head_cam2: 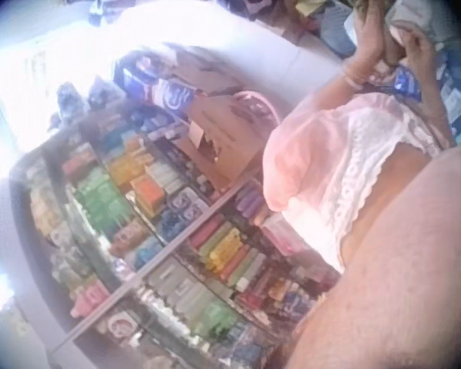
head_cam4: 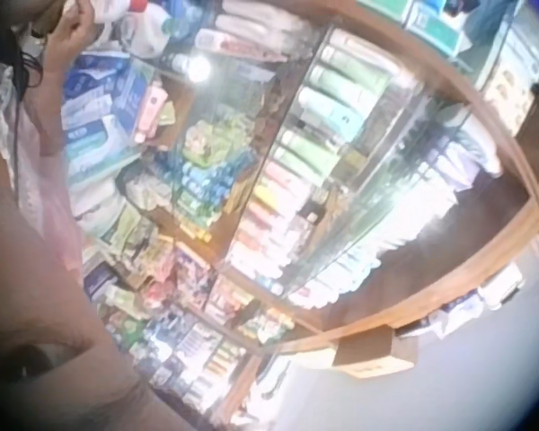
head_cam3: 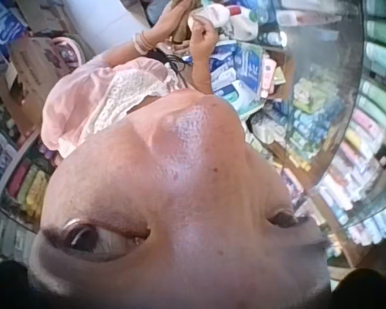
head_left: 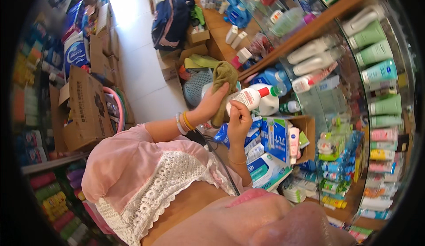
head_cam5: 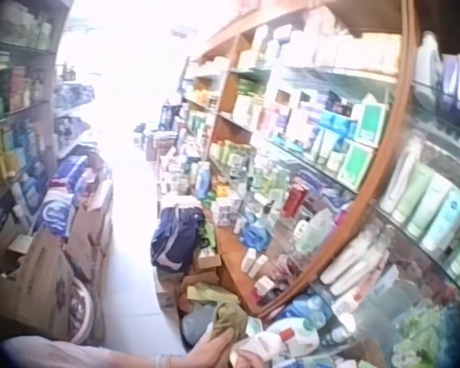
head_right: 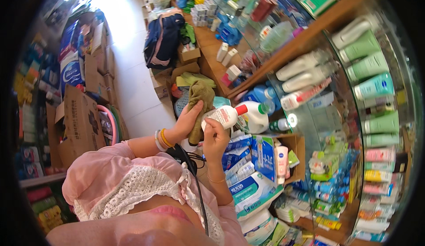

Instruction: The person wipes various personal care and cleaning product containers on crowded shelves using a cloth. They pick up bottles and boxes, wipe them, and place them back on the shelves.

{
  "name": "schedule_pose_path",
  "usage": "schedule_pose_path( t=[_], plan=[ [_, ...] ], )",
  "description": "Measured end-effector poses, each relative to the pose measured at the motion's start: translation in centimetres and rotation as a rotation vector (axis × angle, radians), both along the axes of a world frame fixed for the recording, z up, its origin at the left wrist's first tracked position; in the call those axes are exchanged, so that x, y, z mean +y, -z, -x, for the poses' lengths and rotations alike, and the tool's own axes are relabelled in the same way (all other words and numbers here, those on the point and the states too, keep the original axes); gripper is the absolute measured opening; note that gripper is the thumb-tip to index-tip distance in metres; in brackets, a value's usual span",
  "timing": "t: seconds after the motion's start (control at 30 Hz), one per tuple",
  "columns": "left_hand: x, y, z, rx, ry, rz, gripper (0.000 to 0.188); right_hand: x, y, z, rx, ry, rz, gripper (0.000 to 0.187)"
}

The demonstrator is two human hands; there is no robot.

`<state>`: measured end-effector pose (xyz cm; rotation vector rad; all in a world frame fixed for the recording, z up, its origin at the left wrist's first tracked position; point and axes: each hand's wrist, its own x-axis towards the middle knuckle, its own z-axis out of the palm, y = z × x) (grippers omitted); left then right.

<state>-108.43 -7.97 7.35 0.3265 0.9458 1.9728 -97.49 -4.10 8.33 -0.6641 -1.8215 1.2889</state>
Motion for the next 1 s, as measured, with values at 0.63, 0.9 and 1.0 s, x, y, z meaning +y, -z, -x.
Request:
schedule_pose_path(
  t=[0.63, 0.9, 1.0],
  plan=[
    [-19.2, -0.5, 35.0, 0.076, -0.475, -0.004, 0.023, -10.0, 1.8, 32.2, -0.215, -1.069, 0.498, 0.075],
    [-21.9, 0.4, 45.6, 0.499, -0.739, 0.338, 0.023, -14.4, 1.6, 47.9, -0.511, -0.892, -0.024, 0.069],
    [-21.9, 2.1, 50.7, 0.679, -0.78, 0.41, 0.029, -14.4, 3.4, 52.9, -0.364, -0.932, 0.13, 0.052]
  ],
)
